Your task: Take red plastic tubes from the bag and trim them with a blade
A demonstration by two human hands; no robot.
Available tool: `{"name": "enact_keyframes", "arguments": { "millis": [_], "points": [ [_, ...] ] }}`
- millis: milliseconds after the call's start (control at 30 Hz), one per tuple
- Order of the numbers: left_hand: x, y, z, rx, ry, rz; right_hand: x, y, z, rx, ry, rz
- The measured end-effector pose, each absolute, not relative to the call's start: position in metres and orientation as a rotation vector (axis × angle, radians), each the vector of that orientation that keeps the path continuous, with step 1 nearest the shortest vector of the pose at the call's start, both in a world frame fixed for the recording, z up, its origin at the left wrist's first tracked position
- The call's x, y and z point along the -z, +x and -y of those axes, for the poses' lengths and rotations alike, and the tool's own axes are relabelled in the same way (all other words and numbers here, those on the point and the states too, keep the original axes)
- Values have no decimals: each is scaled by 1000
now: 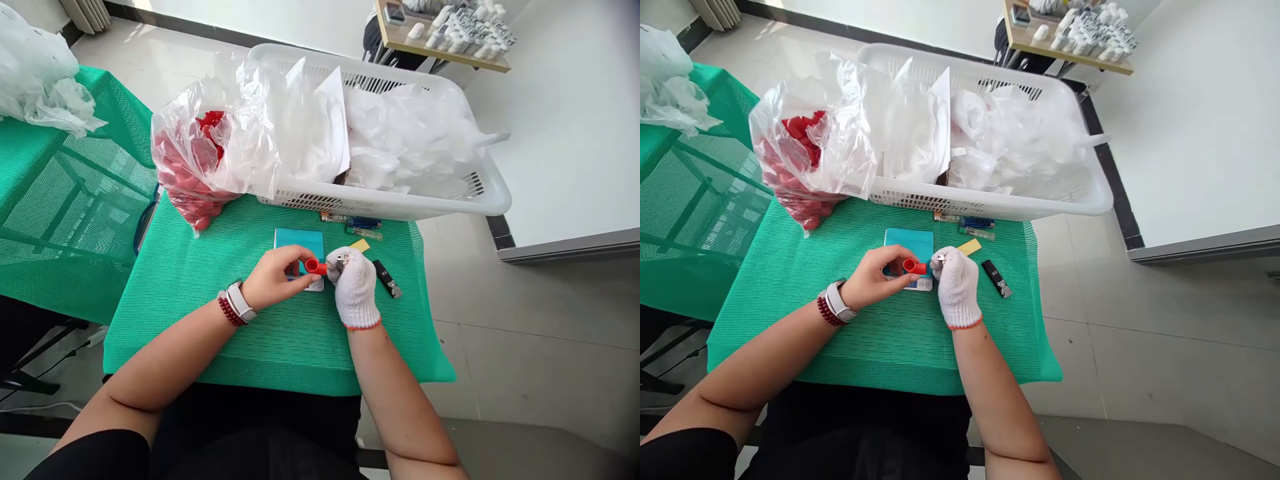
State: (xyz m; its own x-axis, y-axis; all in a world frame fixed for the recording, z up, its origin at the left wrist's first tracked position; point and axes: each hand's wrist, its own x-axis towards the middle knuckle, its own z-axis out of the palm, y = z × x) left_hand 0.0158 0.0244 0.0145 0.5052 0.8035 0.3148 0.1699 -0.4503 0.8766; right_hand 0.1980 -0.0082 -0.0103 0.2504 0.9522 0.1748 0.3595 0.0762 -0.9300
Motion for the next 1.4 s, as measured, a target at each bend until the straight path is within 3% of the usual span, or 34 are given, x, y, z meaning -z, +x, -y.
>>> {"name": "enact_keyframes", "arguments": {
  "millis": [667,1400],
  "points": [
    [-13,15,-27,-1048,1864,-803,5,199,10,-418,-1502,1614],
    [-14,14,-28,-1111,1901,-906,0,192,9,-363,-1488,1665]
  ]
}}
